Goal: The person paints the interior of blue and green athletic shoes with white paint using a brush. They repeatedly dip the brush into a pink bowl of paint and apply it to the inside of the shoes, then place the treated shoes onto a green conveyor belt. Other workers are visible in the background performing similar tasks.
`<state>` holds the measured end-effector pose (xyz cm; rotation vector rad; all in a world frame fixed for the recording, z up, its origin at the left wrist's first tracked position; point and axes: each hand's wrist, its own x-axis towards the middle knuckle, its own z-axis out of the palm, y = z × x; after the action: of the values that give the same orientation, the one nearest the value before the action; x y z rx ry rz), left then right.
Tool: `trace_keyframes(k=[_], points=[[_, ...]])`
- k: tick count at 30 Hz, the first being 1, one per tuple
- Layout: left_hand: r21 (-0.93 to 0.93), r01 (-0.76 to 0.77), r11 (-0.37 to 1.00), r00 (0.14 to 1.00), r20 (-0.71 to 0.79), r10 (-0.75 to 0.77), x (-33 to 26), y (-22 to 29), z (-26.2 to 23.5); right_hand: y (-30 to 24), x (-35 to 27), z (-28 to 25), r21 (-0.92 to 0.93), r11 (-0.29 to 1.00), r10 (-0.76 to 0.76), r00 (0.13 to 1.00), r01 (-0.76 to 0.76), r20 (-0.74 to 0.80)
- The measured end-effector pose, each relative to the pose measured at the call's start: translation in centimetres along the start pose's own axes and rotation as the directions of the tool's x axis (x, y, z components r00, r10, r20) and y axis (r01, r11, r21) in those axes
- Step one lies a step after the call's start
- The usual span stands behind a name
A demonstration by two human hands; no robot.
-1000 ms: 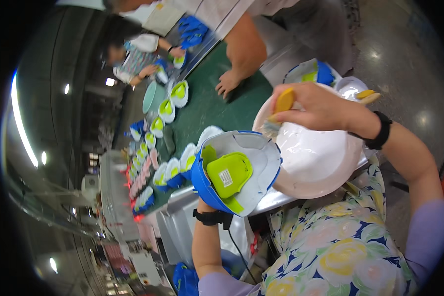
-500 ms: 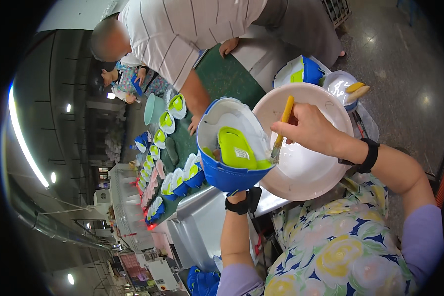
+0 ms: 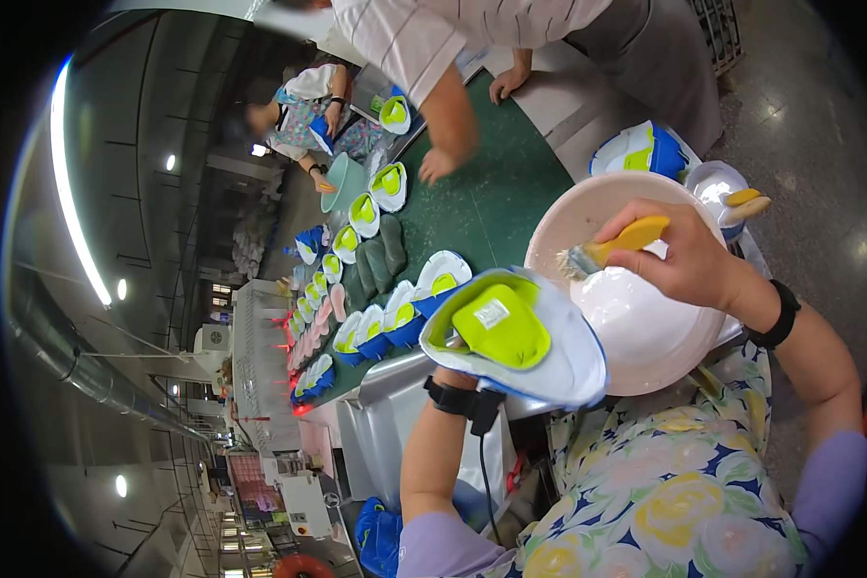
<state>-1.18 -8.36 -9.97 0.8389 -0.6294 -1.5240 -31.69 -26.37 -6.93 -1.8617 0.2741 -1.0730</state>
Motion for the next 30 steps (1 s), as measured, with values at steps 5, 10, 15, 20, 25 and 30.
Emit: trace_keyframes(k=[5, 10, 15, 20, 25, 30], points=[[-0.107, 0.137, 0.985, 0.990, -0.003, -0.138, -0.1, -6.2, 2.6, -1.1, 0.8, 2.7, 0.141, 0.906, -0.408, 0.912, 0.398, 0.050], [-0.331, 0.207, 0.921, 0.978, 0.046, -0.203, -0.4, -7.3, 4.1, -1.9, 2.8, 5.0, 0.095, 0.833, -0.552, 0.811, 0.545, 0.196], [-0.447, 0.207, 0.870, 0.978, 0.087, -0.188, 0.5, -6.2, 5.1, -0.5, 3.1, 3.3, -0.119, 0.923, -0.325, 0.906, 0.367, 0.270], [-0.340, 0.120, 0.933, 0.990, -0.036, -0.140, 0.9, -5.9, 3.3, 0.3, 3.0, 2.2, -0.104, 0.995, 0.019, 0.960, 0.011, 0.280], [-0.010, -0.128, 0.992, 0.978, -0.165, 0.125, 0.2, -5.6, 3.3, 1.5, 2.6, 1.7, -0.199, 0.977, 0.138, 0.938, -0.077, 0.319], [0.032, -0.026, 0.999, 0.966, -0.258, 0.033, -0.9, -3.3, 3.5, 0.5, 2.1, -0.4, -0.201, 0.959, 0.258, 0.905, -0.198, 0.338]])
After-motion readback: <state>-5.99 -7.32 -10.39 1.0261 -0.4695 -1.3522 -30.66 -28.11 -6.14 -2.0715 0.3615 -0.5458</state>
